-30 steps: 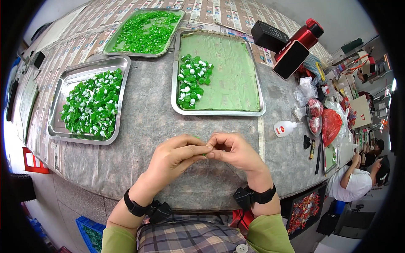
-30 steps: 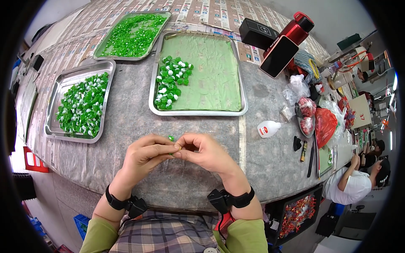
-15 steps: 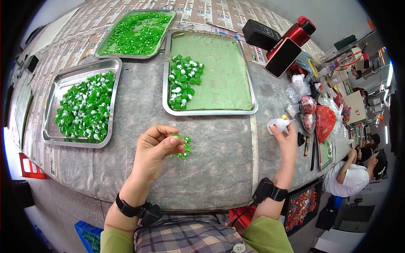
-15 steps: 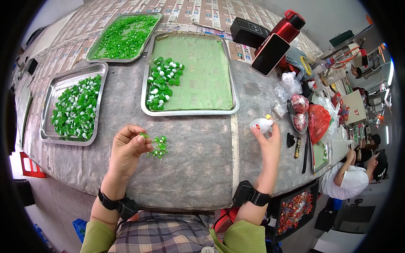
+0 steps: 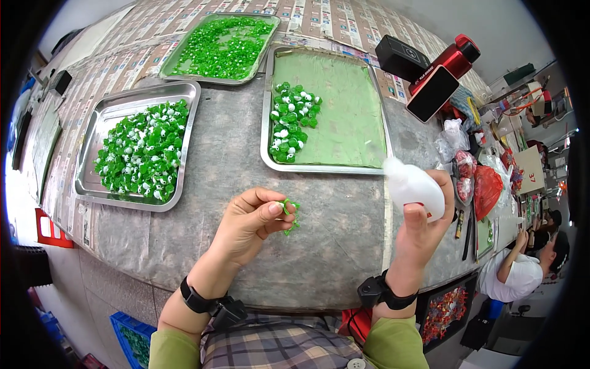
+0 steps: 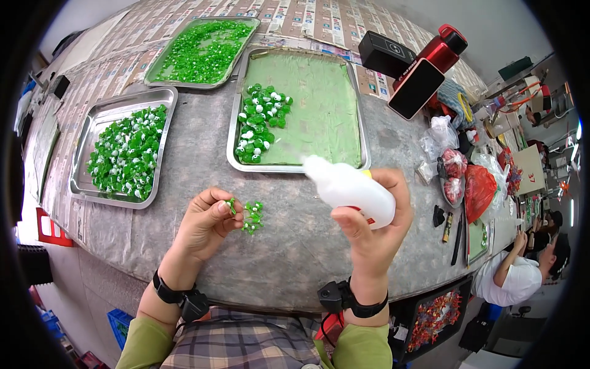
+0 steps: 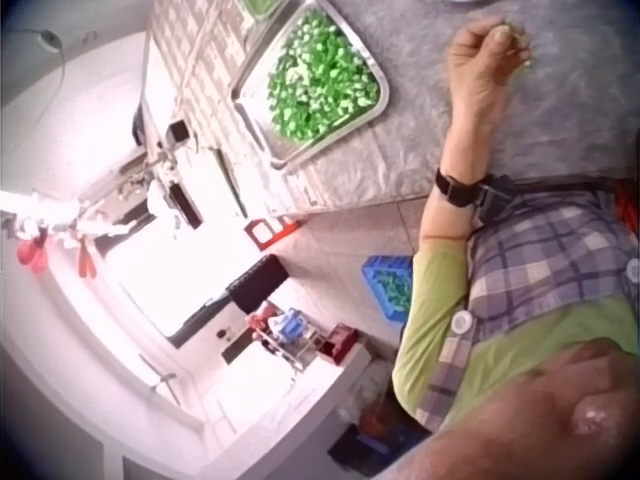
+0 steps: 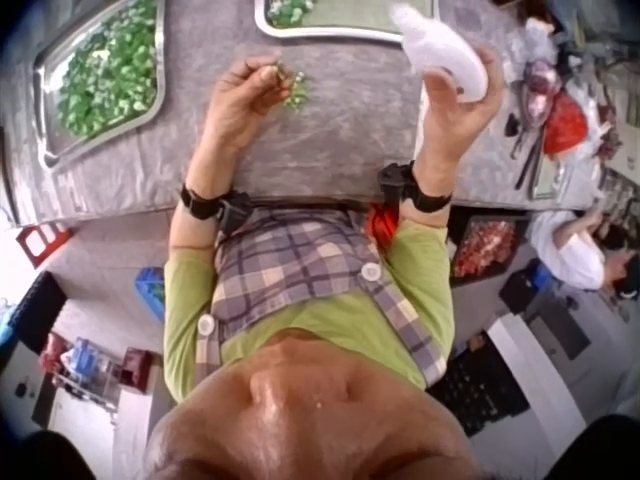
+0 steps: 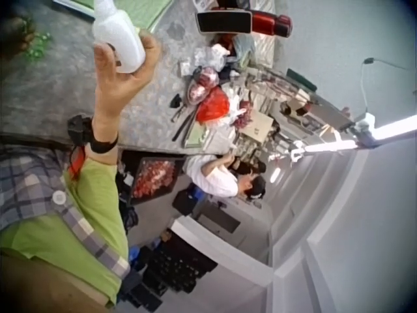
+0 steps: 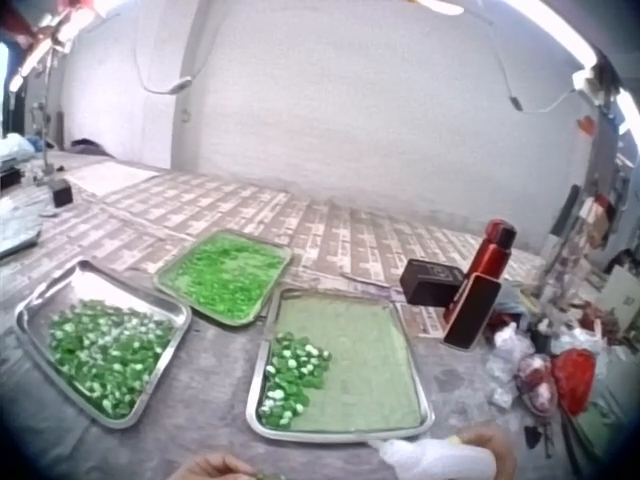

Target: The person assembles small toy pieces by applying glue from a bottle onto plastic parts and attaching small round pieces taken from a tray onto them by hand.

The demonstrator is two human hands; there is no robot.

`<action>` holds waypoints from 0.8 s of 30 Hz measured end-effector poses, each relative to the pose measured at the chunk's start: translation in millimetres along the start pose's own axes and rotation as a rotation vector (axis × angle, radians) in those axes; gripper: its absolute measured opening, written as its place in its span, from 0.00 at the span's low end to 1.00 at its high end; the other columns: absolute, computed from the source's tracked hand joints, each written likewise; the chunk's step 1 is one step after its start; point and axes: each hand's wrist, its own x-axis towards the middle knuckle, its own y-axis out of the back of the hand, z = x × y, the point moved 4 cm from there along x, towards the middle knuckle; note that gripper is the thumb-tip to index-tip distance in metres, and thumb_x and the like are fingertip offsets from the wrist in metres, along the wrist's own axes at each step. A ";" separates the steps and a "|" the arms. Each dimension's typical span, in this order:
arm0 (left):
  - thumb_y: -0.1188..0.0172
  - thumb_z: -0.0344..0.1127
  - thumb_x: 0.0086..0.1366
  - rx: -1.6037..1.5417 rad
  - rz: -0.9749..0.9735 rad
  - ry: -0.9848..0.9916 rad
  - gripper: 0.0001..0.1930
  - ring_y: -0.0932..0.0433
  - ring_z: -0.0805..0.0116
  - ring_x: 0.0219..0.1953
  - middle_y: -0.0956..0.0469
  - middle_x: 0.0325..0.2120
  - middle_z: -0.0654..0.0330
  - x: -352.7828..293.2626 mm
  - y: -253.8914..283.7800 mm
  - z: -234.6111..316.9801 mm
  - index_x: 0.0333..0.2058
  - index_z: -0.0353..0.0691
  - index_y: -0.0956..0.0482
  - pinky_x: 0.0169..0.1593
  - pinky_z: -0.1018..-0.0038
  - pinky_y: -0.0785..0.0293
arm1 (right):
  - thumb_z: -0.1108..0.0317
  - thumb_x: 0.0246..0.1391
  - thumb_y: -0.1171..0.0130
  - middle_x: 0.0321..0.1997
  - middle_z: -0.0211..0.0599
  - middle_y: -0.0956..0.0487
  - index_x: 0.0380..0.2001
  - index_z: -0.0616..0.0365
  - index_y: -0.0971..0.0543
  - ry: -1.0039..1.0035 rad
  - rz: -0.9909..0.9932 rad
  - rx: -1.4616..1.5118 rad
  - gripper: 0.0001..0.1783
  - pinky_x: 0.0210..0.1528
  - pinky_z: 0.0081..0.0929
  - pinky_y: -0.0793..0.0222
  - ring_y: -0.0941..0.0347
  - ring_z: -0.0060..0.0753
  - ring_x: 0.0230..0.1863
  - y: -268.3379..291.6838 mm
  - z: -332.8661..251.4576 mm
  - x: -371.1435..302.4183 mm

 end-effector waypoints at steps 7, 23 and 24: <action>0.47 0.29 0.53 -0.060 -0.004 0.059 0.06 0.26 0.73 0.27 0.26 0.25 0.59 -0.5 1.3 -1.4 0.31 0.37 0.29 0.32 0.80 0.27 | 0.53 0.26 0.32 0.22 0.28 0.33 0.25 0.60 0.32 0.197 -0.168 -0.056 0.27 0.23 0.15 0.46 0.39 0.18 0.22 -21.2 -1.2 -15.3; 0.46 0.31 0.53 -0.050 0.002 0.064 0.05 0.28 0.74 0.24 0.28 0.21 0.61 -0.1 0.5 -2.9 0.28 0.38 0.29 0.30 0.81 0.28 | 0.60 0.28 0.32 0.16 0.33 0.32 0.24 0.60 0.32 0.257 -0.276 -0.223 0.23 0.17 0.19 0.45 0.38 0.26 0.15 -28.2 -0.3 -19.7; 0.46 0.32 0.53 -0.042 0.004 0.066 0.05 0.28 0.74 0.24 0.28 0.21 0.61 -0.2 0.7 -2.8 0.28 0.38 0.29 0.30 0.81 0.28 | 0.60 0.28 0.32 0.16 0.33 0.32 0.24 0.60 0.32 0.257 -0.277 -0.223 0.23 0.17 0.19 0.45 0.38 0.26 0.15 -28.6 -0.4 -19.7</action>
